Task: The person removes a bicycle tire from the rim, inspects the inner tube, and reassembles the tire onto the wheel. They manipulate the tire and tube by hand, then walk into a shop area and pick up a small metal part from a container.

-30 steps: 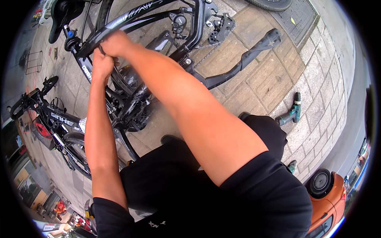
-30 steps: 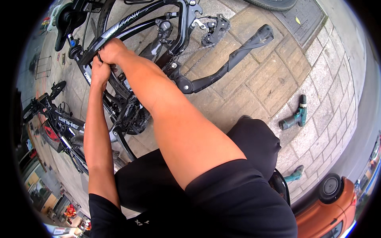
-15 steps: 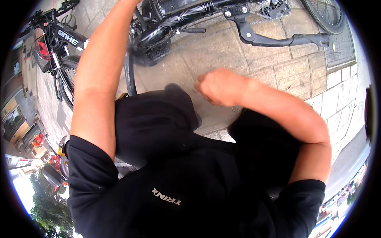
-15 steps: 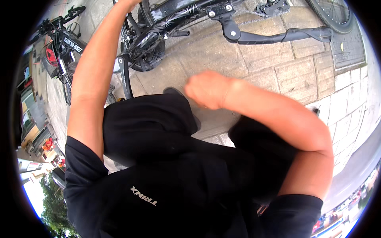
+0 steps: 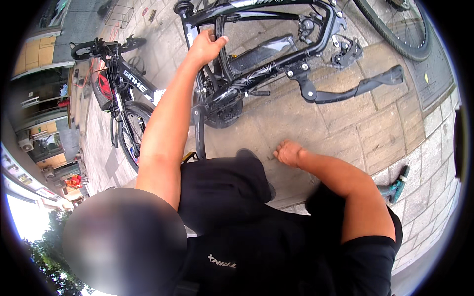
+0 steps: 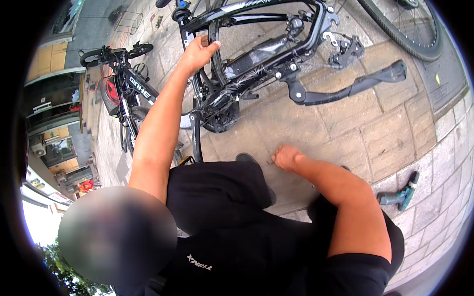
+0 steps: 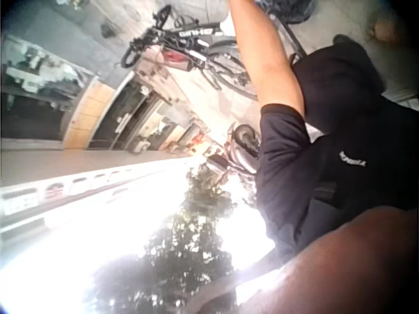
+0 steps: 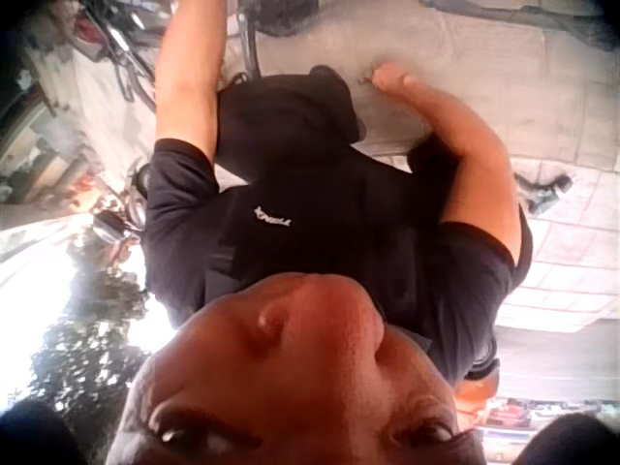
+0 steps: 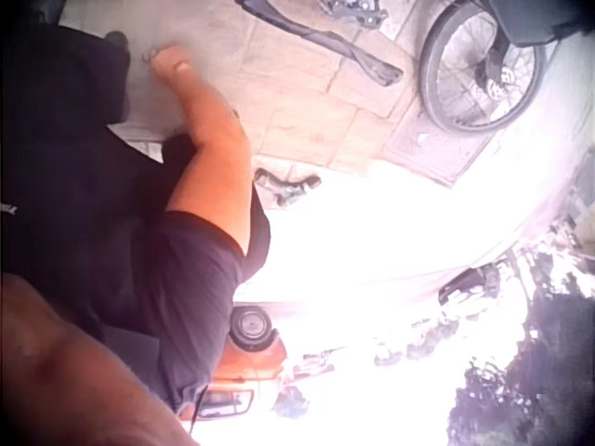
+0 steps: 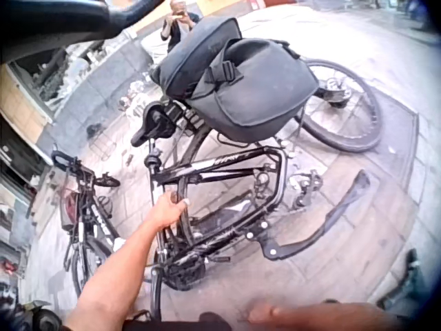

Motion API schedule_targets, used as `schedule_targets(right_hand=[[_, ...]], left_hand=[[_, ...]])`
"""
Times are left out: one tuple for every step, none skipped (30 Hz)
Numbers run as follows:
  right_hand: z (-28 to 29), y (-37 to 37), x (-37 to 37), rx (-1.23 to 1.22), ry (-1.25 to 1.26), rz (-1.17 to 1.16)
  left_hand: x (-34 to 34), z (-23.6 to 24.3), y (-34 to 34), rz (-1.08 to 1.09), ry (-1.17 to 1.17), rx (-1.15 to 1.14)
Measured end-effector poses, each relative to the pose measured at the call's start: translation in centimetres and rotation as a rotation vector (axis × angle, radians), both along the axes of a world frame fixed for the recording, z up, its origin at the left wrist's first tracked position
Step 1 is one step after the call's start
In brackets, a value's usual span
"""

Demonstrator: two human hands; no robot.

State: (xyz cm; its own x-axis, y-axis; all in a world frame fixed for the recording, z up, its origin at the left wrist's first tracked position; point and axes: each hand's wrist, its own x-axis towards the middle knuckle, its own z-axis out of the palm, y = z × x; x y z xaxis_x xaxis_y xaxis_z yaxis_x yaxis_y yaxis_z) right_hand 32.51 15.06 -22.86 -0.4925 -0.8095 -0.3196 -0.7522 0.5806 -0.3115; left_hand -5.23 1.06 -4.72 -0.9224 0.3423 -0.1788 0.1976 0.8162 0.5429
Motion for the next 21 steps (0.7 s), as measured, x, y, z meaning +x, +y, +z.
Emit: schedule_targets(right_hand=[[0.4,0.3,-0.4,0.018,-0.013,0.012],[0.6,0.3,-0.6,0.037,-0.025,0.023],[0.2,0.2,-0.1,0.011,-0.007,-0.003],[-0.2,0.1,-0.1,-0.014,0.024,-0.027],[-0.5,0.1,-0.1,-0.037,0.055,-0.05],[-0.1,0.4,-0.6,-0.07,-0.029,-0.117],[1.2,0.5,-1.2,-0.108,-0.118,-0.181],[3.1,0.5,-2.0,-0.151,-0.207,-0.235],[6.7,0.7,-4.1,-0.202,-0.324,-0.28],[10.8,1.0,-6.7,-0.261,-0.451,-0.313],[14.4,1.5,-8.7,-0.329,-0.494,-0.355],[17.3,2.2,-10.8,-0.389,-0.528,-0.406],[18.5,2.7,-12.5,-0.526,-0.431,-0.443],[19.0,3.3,-14.2,-0.661,-0.395,-0.539],[22.1,4.1,-16.2,-0.682,-0.463,-0.582],[23.2,4.7,-17.5,-0.778,-0.529,-0.708],[24.4,5.8,-19.1,-0.844,-0.697,-0.82],[24.0,6.6,-20.8,-0.877,-0.58,-0.951],[23.6,7.3,-22.6,-0.907,-0.453,-1.082],[22.7,7.3,-24.1,-1.201,-0.506,-1.232],[21.6,8.5,-25.2,-1.479,-0.529,-1.416]], left_hand=[[0.5,0.6,0.0,-0.02,0.013,0.011],[-0.3,-0.5,-0.8,0.034,-0.033,0.017],[-0.7,-0.1,-0.9,-0.023,-0.114,-0.033],[-0.7,-0.6,-1.4,-0.011,0.029,-0.061],[-0.6,-1.1,-1.8,0.0,0.173,-0.086],[-0.8,-0.9,-1.0,0.02,0.165,-0.103],[-0.5,-0.3,-0.3,0.042,0.154,-0.124],[0.0,0.1,-0.2,0.073,0.143,-0.151],[-0.6,0.6,-0.8,0.062,0.192,-0.166],[0.3,1.6,-0.8,0.119,0.145,-0.048],[1.3,2.7,-0.6,0.174,0.096,0.084],[1.5,2.8,-0.8,0.199,0.102,0.167],[1.7,3.0,-0.5,0.175,0.095,0.195],[2.2,3.3,0.0,0.15,0.086,0.225],[2.9,4.1,-1.2,0.155,0.087,0.232],[3.0,4.3,-1.3,0.112,0.062,0.245],[3.7,4.8,-0.6,0.087,0.029,0.258],[4.4,4.5,0.5,0.093,-0.003,0.298],[4.8,4.2,1.8,0.094,-0.032,0.339],[4.7,3.4,1.3,0.148,-0.074,0.385],[5.7,2.5,3.5,0.194,-0.181,0.502]])
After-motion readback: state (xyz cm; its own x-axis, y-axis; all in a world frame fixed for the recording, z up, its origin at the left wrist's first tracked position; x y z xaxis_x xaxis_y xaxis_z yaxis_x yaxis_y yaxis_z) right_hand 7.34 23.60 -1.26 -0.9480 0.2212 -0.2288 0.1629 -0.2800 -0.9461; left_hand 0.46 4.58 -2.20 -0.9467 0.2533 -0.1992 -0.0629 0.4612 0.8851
